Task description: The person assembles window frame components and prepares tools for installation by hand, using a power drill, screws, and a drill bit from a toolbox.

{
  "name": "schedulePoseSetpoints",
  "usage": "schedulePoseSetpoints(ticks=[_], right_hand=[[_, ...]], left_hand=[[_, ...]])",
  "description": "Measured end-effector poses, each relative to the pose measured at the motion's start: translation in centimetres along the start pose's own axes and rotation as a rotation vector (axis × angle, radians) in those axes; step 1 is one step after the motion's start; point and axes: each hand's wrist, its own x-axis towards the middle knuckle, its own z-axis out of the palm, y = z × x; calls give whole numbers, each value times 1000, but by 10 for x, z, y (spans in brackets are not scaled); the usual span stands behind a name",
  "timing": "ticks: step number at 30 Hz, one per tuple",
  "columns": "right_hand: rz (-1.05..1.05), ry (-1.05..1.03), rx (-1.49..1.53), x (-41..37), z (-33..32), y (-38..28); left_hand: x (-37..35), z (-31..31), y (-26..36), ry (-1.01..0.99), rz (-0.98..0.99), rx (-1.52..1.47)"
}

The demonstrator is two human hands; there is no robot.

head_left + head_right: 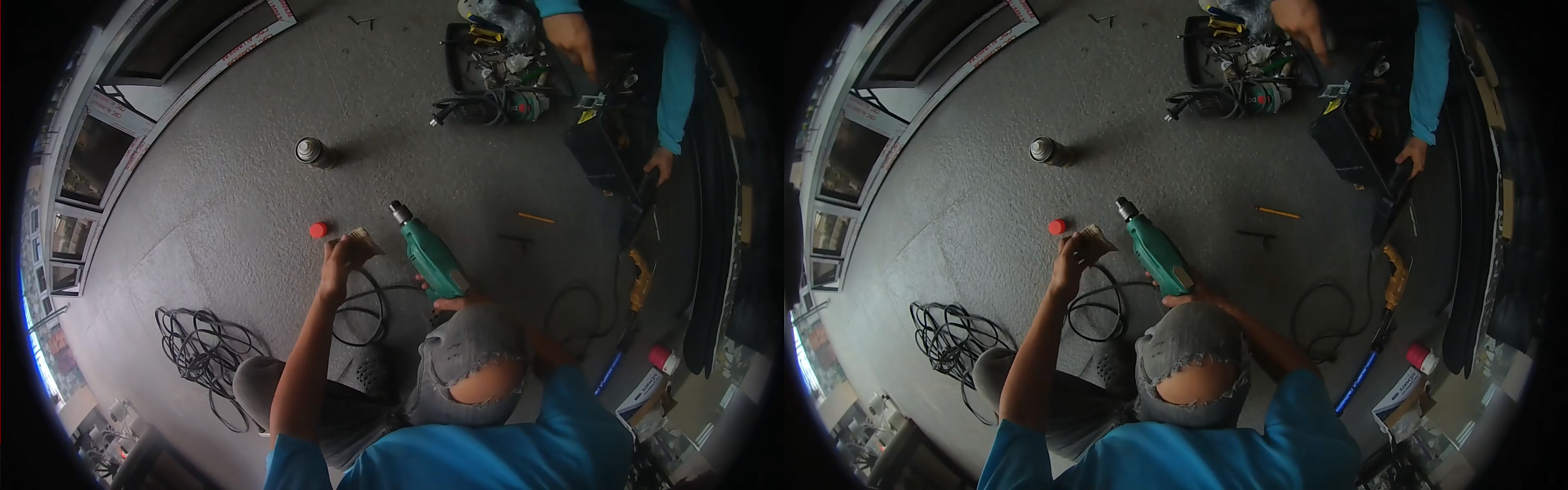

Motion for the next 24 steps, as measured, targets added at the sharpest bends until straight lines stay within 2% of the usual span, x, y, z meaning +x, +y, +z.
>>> schedulePoseSetpoints(ticks=[2, 4, 5, 6, 7, 8, 10, 11, 13, 15, 16, 17, 18, 20, 22, 24], right_hand=[[-32, 8, -57, -1, -5, 20], [11, 180, -268, 1, -14, 60], [21, 176, -268, -5, -9, 47], [-18, 187, -458, -9, 2, 17], [-61, 195, -647, -9, 10, -1], [-59, 188, -646, -6, 12, -2], [-158, 128, -411, -3, 16, -3], [-154, 131, -411, 1, 17, 7], [-133, 149, -313, 12, 18, 38], [-123, 140, -123, 12, 26, 62], [-175, 38, -201, 13, 29, 52], [-232, -73, -294, 16, 25, 36], [-232, -12, -309, 13, 17, 36], [-394, -7, -623, 11, 0, 40], [-544, -52, -941, 11, -13, 36], [-365, 14, -847, 6, -38, 11]], left_hand=[[1, 19, -9, 636, 597, 1184], [-9, 41, -3, 634, 586, 1123], [-12, 52, -1, 423, 444, 843], [-18, 63, 1, 220, 306, 561], [-24, 76, 2, 160, 224, 506], [-27, 90, 2, 167, 223, 504], [-31, 108, 0, -15, 152, 348], [-33, 112, 4, -15, 148, 346], [-32, 122, 3, -72, -28, 157], [-31, 122, -2, 86, -100, 43], [-32, 115, -4, 178, -169, 114], [-31, 100, -12, 189, -163, 23], [-38, 95, -13, 179, -130, 7], [-48, 73, -16, 68, -96, -26], [-54, 56, -18, 64, -122, 9], [-62, 39, -12, 36, -130, -54]])
